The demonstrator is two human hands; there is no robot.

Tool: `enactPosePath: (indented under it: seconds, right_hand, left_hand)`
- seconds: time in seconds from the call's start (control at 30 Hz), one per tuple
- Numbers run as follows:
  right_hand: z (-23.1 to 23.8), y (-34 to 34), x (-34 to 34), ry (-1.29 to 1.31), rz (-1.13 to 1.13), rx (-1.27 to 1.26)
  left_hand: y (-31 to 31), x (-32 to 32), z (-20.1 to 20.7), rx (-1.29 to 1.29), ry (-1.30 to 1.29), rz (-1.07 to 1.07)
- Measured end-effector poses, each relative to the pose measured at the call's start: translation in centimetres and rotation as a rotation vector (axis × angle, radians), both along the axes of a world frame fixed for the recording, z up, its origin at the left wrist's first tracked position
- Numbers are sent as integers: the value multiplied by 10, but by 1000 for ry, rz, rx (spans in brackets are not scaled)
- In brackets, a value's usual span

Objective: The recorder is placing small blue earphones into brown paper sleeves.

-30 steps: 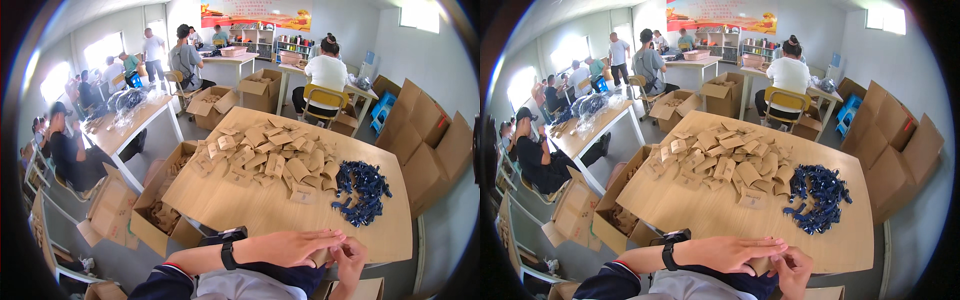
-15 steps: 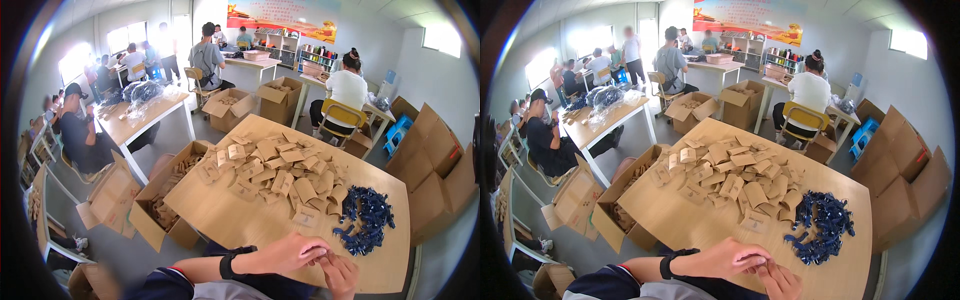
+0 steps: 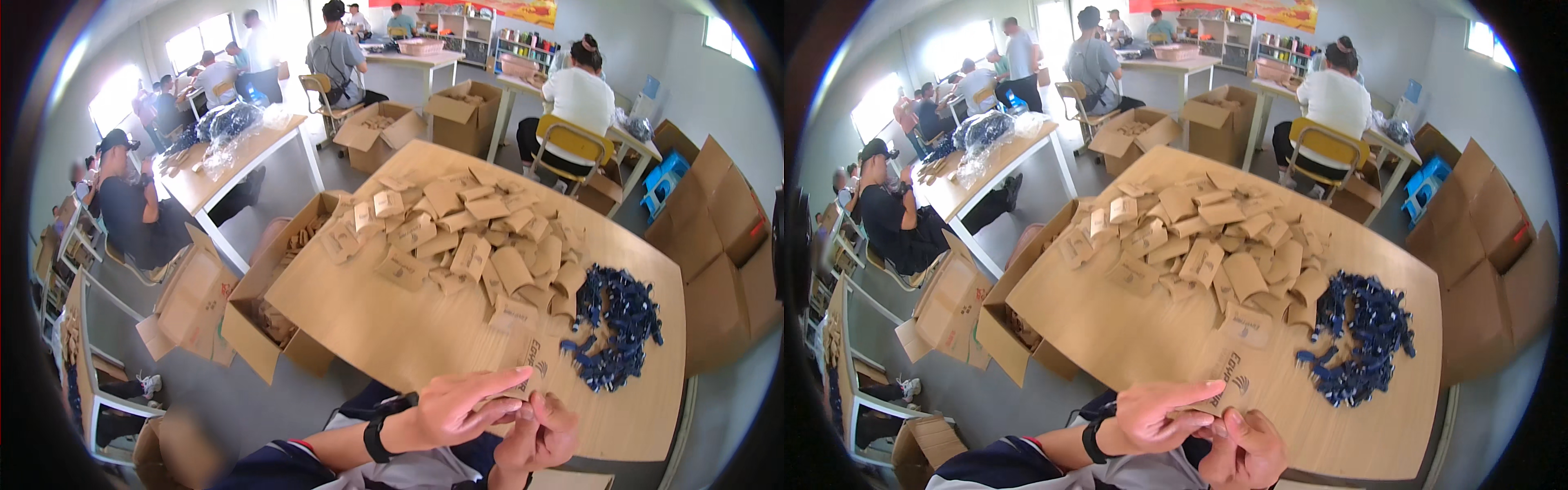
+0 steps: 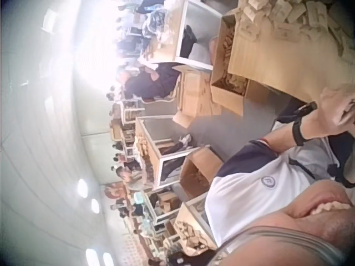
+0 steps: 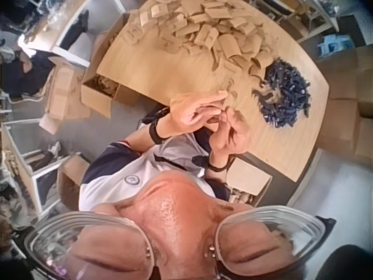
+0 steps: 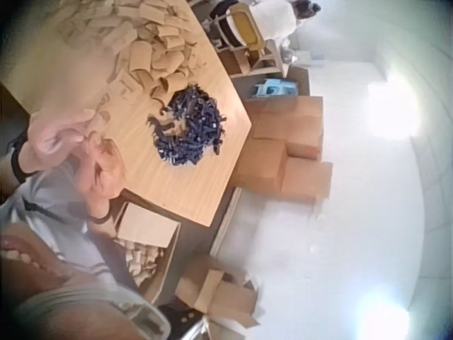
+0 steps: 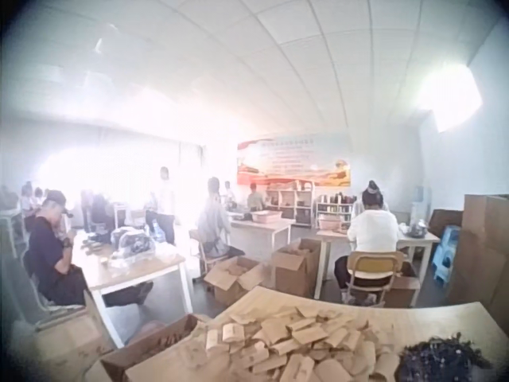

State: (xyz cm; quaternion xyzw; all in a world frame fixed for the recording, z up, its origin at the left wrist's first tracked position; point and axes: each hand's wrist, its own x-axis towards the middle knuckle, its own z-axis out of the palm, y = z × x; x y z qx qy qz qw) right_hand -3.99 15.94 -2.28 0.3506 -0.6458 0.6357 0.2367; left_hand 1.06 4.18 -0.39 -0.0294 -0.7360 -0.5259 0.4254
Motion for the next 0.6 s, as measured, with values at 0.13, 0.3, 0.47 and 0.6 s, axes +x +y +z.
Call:
enactPosePath:
  seconds: [0.13, 0.3, 0.47, 0.6]
  right_hand:
    - [25, 0, 26, -244, 173, -148]
    - [47, 25, -11, 404, -262, 559]
    - [18, 27, -18, 265, 188, 294]
    - [11, 43, -5, 1, 196, 316]
  left_hand:
    - [-14, 12, 12, -170, 104, 24]
    - [-4, 24, 25, 53, -247, -264]
    - [21, 26, 12, 586, -331, -625]
    - [20, 29, 17, 621, -342, -605]
